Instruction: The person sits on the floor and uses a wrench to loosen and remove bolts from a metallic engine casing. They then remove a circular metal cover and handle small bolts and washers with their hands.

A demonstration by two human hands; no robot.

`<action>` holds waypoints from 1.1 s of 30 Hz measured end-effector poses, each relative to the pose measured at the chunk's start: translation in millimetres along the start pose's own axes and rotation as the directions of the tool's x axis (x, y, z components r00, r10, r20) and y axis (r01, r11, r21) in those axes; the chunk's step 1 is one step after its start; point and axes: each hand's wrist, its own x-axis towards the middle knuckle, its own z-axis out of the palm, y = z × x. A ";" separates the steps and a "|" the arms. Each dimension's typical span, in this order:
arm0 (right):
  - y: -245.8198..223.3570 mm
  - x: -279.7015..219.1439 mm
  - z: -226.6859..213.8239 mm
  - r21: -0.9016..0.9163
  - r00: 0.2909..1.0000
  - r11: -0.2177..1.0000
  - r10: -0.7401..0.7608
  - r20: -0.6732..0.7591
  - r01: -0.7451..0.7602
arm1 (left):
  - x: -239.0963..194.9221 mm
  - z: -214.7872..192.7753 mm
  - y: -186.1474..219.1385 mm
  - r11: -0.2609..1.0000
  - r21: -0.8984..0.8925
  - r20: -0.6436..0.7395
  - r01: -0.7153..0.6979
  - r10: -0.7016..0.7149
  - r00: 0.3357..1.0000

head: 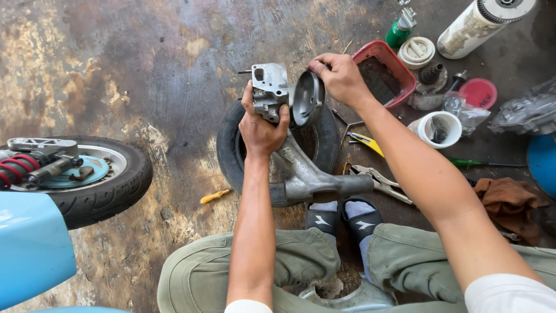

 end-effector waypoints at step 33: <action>49.6 1.2 -35.5 -0.527 0.864 0.812 -0.433 -0.255 0.251 | 2.5 -0.5 -3.6 1.000 0.017 0.024 -0.014 0.014 1.000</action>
